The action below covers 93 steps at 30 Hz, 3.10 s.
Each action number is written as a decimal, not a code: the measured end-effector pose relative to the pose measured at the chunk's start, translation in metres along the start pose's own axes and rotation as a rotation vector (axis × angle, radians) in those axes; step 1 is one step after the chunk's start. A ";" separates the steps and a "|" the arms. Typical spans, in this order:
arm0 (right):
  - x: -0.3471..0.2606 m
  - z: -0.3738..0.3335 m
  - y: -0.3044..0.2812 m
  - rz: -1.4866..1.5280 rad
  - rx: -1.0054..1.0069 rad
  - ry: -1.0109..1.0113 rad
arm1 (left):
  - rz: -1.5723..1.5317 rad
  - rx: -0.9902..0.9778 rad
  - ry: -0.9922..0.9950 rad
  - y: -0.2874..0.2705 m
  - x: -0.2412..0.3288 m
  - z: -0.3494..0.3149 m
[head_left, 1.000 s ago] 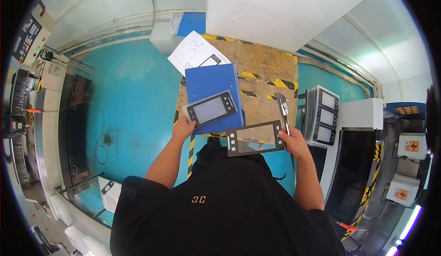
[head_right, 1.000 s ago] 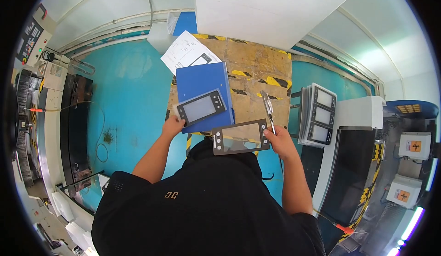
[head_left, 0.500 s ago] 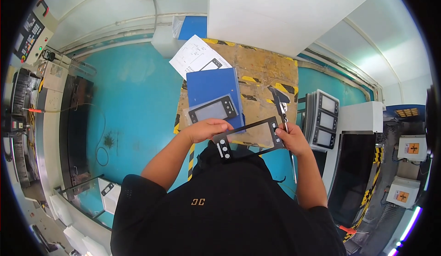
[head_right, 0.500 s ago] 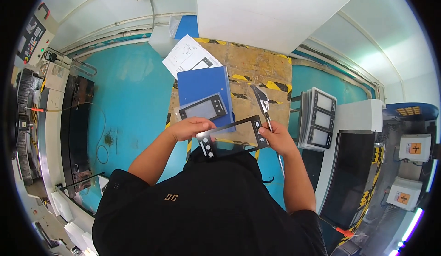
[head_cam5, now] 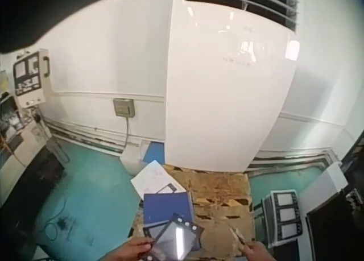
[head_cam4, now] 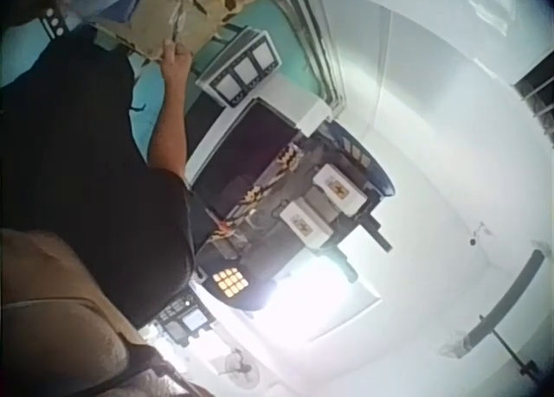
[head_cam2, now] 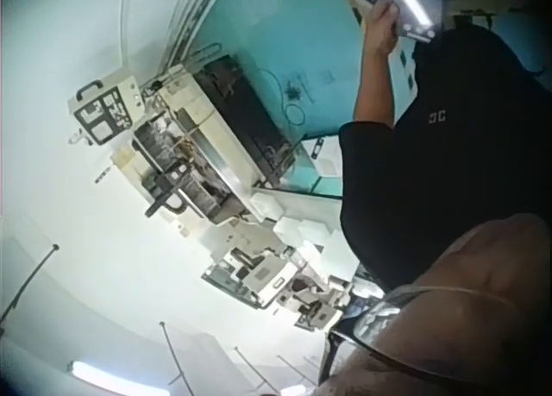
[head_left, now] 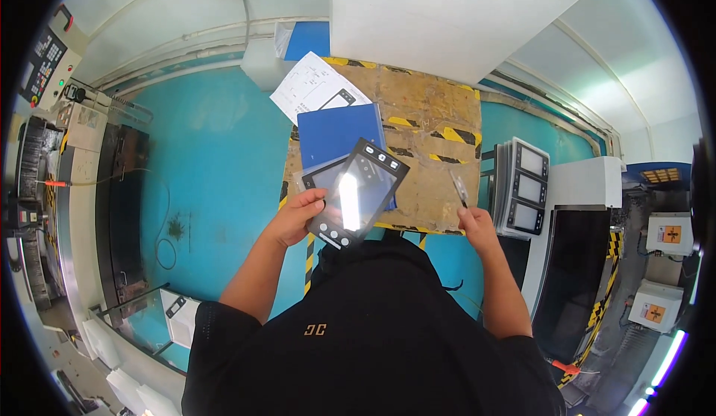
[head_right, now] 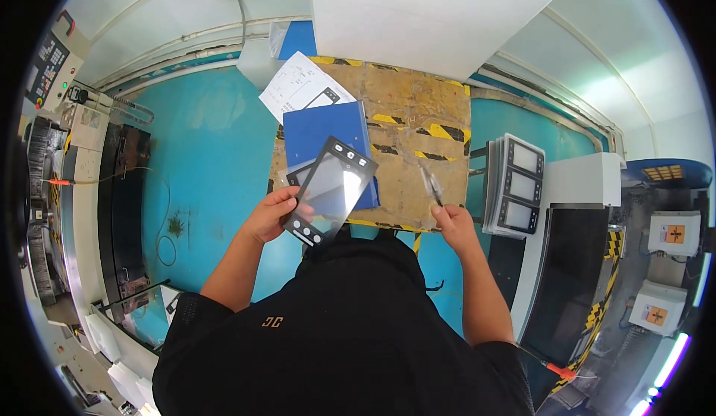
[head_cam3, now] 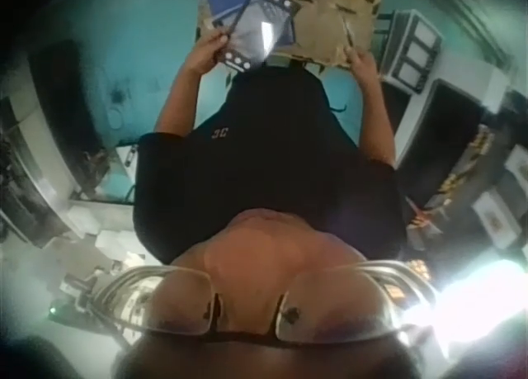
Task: Measuring the dimensions of electronic bezels using a dial caliper and recording the data.
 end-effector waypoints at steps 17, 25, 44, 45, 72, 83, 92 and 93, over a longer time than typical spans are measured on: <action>-0.054 -0.016 -0.006 -0.427 0.208 -0.034 | -0.094 -0.019 0.077 0.018 0.013 0.000; -0.009 -0.044 -0.023 -0.463 0.160 0.073 | -0.047 0.097 0.117 0.014 0.020 -0.002; -0.183 -0.018 0.030 -0.544 0.194 -0.436 | 0.040 0.055 0.167 0.035 0.020 0.011; -0.187 -0.021 0.032 -0.556 0.188 -0.470 | 0.037 0.051 0.181 0.030 0.019 0.010; -0.188 -0.027 0.033 -0.688 0.163 -0.540 | 0.008 0.261 0.151 0.021 0.015 0.016; -0.182 -0.026 0.032 -0.683 0.145 -0.491 | -0.014 0.252 0.126 0.032 0.017 0.010; -0.185 -0.029 0.032 -0.669 0.185 -0.564 | -0.019 0.253 0.119 0.033 0.015 0.007; -0.186 -0.029 0.032 -0.665 0.188 -0.565 | -0.019 0.253 0.119 0.033 0.015 0.007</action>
Point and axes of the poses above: each hand's wrist, its own z-axis towards the middle knuckle, its own y-axis out of the palm, x = y × z, the point moved 9 cm from there along z, towards the middle knuckle, and after that the axes turned 2 degrees about z, right-handed, at the moved point
